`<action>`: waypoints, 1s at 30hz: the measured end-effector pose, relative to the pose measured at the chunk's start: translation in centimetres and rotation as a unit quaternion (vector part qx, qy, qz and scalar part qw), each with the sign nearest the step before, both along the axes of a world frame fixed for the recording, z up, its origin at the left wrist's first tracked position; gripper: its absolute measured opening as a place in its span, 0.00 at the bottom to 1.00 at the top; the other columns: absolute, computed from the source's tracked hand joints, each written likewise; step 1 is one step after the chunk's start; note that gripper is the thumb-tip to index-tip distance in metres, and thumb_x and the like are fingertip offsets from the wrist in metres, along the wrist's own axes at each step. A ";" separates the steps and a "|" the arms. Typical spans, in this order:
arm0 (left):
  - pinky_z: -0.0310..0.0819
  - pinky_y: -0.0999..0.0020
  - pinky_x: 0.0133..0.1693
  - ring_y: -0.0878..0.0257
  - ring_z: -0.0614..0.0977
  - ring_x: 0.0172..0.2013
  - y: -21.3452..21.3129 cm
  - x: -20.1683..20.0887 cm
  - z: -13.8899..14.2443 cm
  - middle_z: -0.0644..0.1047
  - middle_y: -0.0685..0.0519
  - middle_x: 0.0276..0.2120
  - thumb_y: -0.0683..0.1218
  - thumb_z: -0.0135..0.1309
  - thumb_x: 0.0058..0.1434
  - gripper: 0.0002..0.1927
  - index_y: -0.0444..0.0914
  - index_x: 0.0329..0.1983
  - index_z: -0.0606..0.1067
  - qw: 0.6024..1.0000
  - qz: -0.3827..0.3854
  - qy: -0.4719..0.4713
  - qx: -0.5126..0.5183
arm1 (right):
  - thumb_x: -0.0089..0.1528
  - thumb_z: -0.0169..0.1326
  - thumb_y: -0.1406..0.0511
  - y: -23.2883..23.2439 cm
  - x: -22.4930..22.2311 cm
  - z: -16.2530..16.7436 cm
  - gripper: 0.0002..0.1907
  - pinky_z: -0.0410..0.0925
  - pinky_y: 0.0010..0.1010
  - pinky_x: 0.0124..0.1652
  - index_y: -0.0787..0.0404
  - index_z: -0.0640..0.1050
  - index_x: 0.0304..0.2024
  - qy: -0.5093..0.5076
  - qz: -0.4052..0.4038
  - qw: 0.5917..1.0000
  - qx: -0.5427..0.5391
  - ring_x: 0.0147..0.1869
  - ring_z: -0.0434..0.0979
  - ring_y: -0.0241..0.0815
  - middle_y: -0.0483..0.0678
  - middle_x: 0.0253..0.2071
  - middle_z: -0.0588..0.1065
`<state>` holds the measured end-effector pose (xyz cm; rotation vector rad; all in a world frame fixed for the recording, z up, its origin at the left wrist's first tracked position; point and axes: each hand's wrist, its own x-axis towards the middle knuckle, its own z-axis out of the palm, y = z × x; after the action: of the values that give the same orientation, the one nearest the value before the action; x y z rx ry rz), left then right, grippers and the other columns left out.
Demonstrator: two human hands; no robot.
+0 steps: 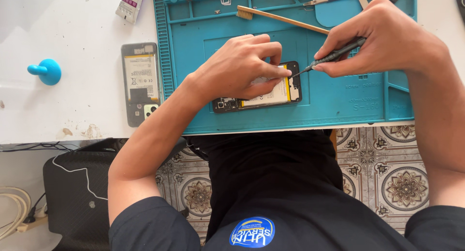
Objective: The person uses a screwdriver to remove screws from a disassembled smartphone on a blue work mat, then uses a toothbrush to clean the back of a second smartphone. The person continues to unscrew and adjust components of the first phone.
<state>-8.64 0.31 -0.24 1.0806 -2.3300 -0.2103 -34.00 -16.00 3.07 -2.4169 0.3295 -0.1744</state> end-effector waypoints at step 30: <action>0.73 0.62 0.39 0.59 0.77 0.39 0.0 0.0 -0.1 0.75 0.57 0.35 0.46 0.65 0.60 0.12 0.51 0.47 0.86 1.000 0.015 0.003 0.004 | 0.53 0.69 0.63 0.8 0.3 0.2 0.11 0.72 0.22 0.30 0.62 0.86 0.34 0.011 0.008 0.999 -0.049 0.27 0.82 0.36 0.49 0.26 0.81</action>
<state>-8.59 0.30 -0.38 1.1156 -2.3087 -0.2108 -33.68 -15.25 3.22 -2.5195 0.3175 -0.1601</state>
